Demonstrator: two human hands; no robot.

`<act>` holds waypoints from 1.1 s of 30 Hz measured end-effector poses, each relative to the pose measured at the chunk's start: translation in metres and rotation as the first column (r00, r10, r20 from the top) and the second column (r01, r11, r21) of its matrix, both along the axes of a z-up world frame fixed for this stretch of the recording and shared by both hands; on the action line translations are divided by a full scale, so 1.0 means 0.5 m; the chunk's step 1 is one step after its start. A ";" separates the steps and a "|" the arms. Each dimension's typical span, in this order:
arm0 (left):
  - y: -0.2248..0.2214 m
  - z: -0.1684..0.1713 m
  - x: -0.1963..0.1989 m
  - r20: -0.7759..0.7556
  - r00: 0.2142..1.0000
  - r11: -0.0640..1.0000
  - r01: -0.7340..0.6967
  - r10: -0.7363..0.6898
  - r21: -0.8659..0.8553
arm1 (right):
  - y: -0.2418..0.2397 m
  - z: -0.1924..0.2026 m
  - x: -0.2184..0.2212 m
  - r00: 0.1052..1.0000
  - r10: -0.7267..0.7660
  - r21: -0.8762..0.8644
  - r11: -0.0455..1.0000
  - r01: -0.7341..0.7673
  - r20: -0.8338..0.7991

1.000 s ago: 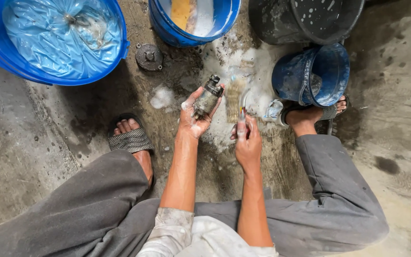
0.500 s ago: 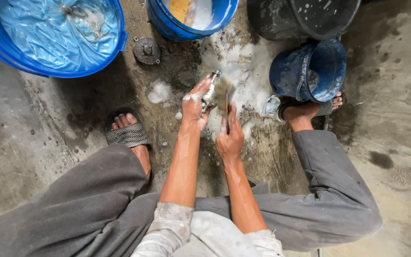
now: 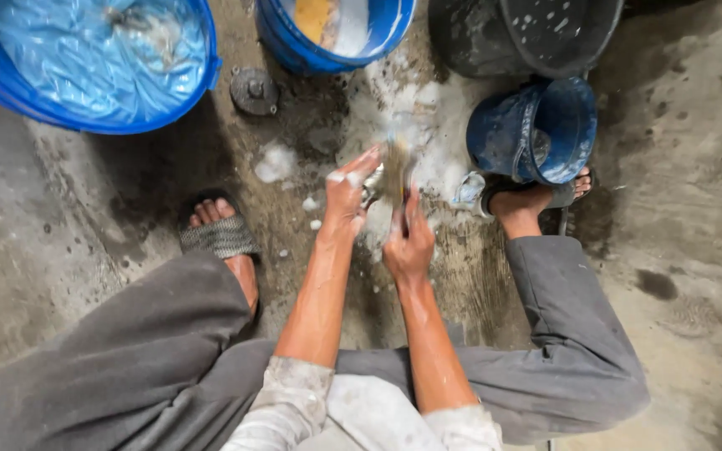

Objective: Washing and scrubbing a metal mechanical component with soapy water and a brush on a workshop floor.

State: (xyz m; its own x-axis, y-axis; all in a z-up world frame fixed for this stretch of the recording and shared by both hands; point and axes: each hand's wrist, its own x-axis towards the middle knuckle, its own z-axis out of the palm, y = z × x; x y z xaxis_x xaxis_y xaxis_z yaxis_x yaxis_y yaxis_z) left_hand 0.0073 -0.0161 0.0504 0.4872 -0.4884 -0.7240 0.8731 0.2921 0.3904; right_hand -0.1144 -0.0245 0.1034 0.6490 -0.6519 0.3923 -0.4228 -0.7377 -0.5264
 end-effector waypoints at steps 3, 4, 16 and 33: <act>-0.003 0.050 0.015 -0.098 0.994 0.999 0.036 -0.040 -0.036 | -0.012 0.003 0.016 0.997 0.010 0.029 1.000 -0.012 0.081; 0.001 0.059 0.030 -0.082 0.996 0.999 0.031 -0.035 -0.044 | 0.000 -0.016 -0.029 0.995 0.016 0.020 1.000 -0.018 0.096; 0.006 0.059 0.053 -0.262 0.964 0.997 -0.057 0.041 -0.051 | 0.013 -0.017 -0.053 1.000 0.025 0.061 0.998 -0.026 0.017; 0.030 0.027 0.058 -0.456 0.890 0.952 -0.142 0.002 -0.272 | -0.009 -0.053 -0.079 0.990 0.072 0.021 0.997 -0.075 0.117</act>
State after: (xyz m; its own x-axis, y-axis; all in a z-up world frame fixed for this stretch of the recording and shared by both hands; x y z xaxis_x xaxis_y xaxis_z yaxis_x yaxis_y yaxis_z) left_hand 0.0361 -0.0011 0.0639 0.1886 -0.6859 -0.7028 0.9049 0.3994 -0.1470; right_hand -0.1540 -0.0290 0.0768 0.6463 -0.6148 0.4520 -0.3028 -0.7503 -0.5877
